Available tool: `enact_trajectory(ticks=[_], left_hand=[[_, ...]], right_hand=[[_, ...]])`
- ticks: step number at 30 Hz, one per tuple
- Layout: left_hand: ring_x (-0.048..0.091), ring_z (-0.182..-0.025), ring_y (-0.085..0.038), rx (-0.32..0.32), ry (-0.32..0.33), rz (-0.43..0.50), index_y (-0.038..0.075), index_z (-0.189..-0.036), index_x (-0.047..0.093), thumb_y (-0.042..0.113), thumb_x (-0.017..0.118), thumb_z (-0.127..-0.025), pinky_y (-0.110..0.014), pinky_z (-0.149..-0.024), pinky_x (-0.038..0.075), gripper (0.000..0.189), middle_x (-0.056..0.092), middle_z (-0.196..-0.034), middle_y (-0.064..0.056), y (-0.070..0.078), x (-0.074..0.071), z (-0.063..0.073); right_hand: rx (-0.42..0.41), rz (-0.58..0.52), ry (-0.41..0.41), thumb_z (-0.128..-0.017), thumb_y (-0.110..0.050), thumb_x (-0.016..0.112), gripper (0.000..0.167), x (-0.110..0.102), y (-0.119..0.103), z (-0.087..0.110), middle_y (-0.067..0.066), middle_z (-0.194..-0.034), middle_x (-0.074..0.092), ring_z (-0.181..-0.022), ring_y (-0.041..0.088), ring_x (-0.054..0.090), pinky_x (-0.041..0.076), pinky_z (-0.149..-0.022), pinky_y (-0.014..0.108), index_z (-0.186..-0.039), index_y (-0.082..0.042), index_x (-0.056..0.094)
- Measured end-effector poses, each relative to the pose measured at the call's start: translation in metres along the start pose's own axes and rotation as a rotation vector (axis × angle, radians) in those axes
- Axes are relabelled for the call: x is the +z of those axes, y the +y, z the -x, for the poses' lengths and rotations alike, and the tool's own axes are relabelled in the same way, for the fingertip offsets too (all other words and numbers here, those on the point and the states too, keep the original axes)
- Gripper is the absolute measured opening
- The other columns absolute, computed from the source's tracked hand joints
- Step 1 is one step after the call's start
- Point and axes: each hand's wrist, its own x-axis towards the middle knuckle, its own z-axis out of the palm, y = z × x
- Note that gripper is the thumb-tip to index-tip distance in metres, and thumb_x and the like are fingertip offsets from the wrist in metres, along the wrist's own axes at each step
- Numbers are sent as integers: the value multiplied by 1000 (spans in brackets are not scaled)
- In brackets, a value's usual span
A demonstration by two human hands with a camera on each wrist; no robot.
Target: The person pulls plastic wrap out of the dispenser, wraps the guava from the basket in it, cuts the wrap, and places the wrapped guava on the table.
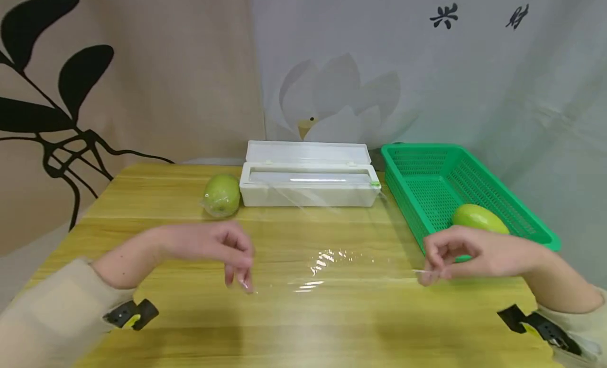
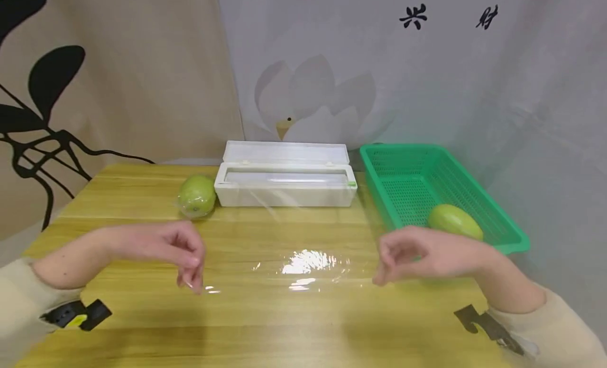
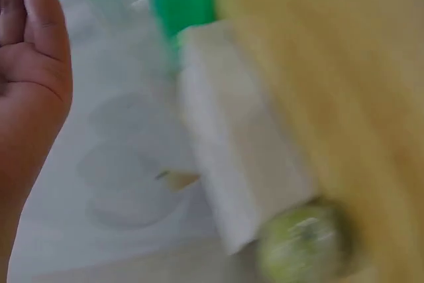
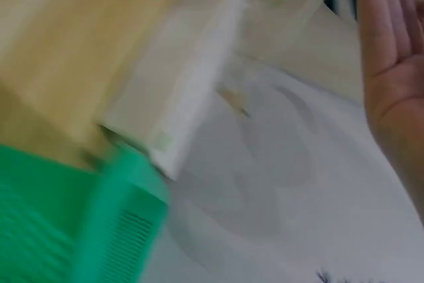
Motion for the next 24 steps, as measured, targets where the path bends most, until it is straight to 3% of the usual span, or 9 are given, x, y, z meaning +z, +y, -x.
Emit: enact_trajectory(ticks=[3,8,12,15,18,20,24], left_hand=[[69,-86,-13,-157,20,7,-11,-83,60,18,49,-96,-36,-73,57,33,66,-89,-30,-27,15,-7],[64,-72,-9,-285,98,-104,-6,-73,59,21,56,-92,-22,-62,52,33,72,-83,-10,-67,37,-17],[51,-57,2,-310,112,-331,1,-62,58,21,62,-88,-14,-55,44,33,68,-72,10,-83,55,-24],[42,-59,6,-262,97,-585,10,-61,59,21,66,-83,-12,-59,42,25,58,-69,18,-88,66,-27],[39,-62,8,-237,82,-743,17,-63,61,22,68,-79,-9,-62,38,19,48,-67,20,-91,73,-25],[39,-62,8,-251,67,-744,18,-65,61,21,68,-79,-9,-60,38,16,47,-66,20,-92,77,-24],[45,-62,10,-253,38,-647,18,-76,67,14,66,-81,-9,-61,43,6,55,-67,20,-92,83,-22]], right_hand=[[85,91,-10,-86,12,50,21,25,20,-8,3,-93,67,-95,14,67,56,-79,30,-77,-4,40],[156,235,-11,-77,12,52,24,63,57,-18,-3,-73,60,-88,4,65,54,-78,21,-70,-7,39],[190,430,-6,-68,7,54,23,89,79,-20,-12,-68,52,-75,-7,53,49,-71,13,-67,-13,44],[182,600,18,-74,-6,62,23,101,89,-18,-17,-70,47,-69,-9,39,40,-65,8,-65,-20,47],[151,723,73,-83,-18,64,28,108,95,-19,-17,-67,38,-66,-8,32,32,-60,6,-62,-21,46],[154,782,105,-82,-22,68,31,112,99,-19,-17,-66,32,-64,-7,27,28,-57,7,-61,-22,45],[201,839,113,-71,-18,74,29,118,102,-19,-19,-64,32,-62,-7,28,28,-55,10,-66,-23,47]])
